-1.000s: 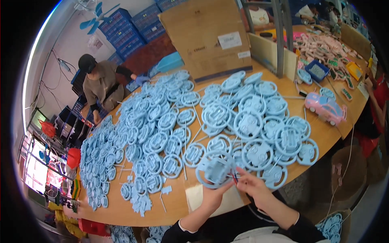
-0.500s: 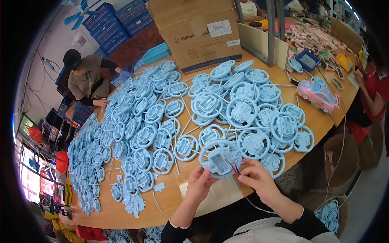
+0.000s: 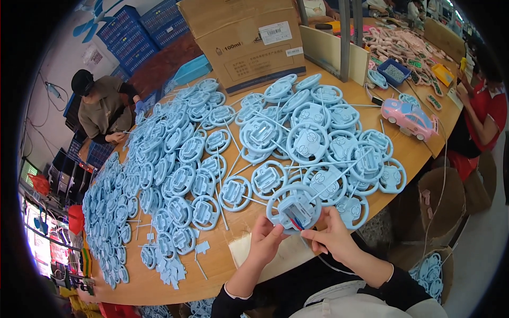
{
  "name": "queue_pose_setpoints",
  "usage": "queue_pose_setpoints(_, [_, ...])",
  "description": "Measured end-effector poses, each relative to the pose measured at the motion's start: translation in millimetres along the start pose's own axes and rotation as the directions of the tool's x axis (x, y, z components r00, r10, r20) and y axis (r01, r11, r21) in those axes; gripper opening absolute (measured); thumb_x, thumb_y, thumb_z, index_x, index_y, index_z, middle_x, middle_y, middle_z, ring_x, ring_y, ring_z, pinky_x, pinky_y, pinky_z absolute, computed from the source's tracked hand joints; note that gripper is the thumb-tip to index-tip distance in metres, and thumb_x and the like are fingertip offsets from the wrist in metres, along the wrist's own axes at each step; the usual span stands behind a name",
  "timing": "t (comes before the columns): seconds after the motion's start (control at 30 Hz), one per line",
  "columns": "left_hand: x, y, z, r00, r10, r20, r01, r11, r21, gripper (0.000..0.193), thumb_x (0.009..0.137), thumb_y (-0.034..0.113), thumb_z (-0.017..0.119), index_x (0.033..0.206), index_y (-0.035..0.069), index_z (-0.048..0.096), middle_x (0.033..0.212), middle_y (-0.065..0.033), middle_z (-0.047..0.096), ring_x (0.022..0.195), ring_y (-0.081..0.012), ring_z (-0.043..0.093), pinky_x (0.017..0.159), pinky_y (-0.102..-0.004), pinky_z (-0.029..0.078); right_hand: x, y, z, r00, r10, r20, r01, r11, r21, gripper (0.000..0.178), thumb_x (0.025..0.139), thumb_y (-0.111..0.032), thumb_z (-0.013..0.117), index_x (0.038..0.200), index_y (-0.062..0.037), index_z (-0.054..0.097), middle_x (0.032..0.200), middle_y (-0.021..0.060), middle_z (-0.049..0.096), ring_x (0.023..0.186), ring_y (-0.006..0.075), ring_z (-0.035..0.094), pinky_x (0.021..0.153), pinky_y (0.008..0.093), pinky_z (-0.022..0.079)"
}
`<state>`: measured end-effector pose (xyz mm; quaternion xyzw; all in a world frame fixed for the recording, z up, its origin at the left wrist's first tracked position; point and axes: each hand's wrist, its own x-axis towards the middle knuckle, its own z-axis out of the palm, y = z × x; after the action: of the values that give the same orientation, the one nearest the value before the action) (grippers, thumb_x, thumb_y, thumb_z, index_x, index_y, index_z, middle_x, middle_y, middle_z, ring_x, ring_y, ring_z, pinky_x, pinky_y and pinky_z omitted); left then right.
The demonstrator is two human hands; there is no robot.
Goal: The recorder is assembling blue plastic toy components at a workbench in a manufacturing facility.
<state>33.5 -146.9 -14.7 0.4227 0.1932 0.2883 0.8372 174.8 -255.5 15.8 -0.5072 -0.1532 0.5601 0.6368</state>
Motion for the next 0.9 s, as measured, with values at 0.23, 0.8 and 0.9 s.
queue_pose_setpoints(0.23, [-0.6, -2.4, 1.3, 0.999, 0.02, -0.04, -0.019, 1.0, 0.011, 0.03, 0.084, 0.012, 0.054, 0.11, 0.006, 0.04, 0.11, -0.0072, 0.05, 0.101, -0.0204, 0.052, 0.084, -0.0391, 0.045, -2.9, -3.7, 0.7, 1.0, 0.007, -0.009, -0.007, 1.0, 0.003, 0.055, 0.07, -0.005, 0.069, 0.106, -0.0024, 0.028, 0.101, 0.0112, 0.043, 0.048, 0.009, 0.048, 0.035, 0.0187, 0.03])
queue_pose_setpoints(0.8, [0.9, -3.0, -3.0, 0.974, -0.019, -0.225, 0.061, 0.982, 0.18, 0.044, 0.08, 0.007, 0.056, 0.12, 0.002, 0.039, 0.111, -0.0073, 0.049, 0.102, -0.0177, 0.048, 0.09, -0.0311, 0.035, 5.5, 11.4, 0.8, 1.0, 0.015, 0.009, -0.015, 1.0, -0.011, 0.043, 0.069, -0.003, 0.069, 0.102, 0.0022, 0.042, 0.088, 0.0092, 0.054, 0.045, 0.01, 0.051, 0.032, 0.0191, 0.031])
queue_pose_setpoints(0.9, [1.3, -1.5, -5.7, 0.988, -0.045, -0.148, 0.062, 0.991, 0.118, 0.041, 0.08, 0.009, 0.057, 0.118, 0.002, 0.043, 0.112, -0.0072, 0.05, 0.104, -0.0184, 0.048, 0.09, -0.0323, 0.036, 7.3, 10.2, 1.8, 0.999, 0.034, 0.03, -0.033, 0.999, -0.024, 0.043, 0.068, -0.006, 0.071, 0.1, 0.0024, 0.045, 0.09, 0.0085, 0.056, 0.051, 0.0104, 0.054, 0.038, 0.0197, 0.036])
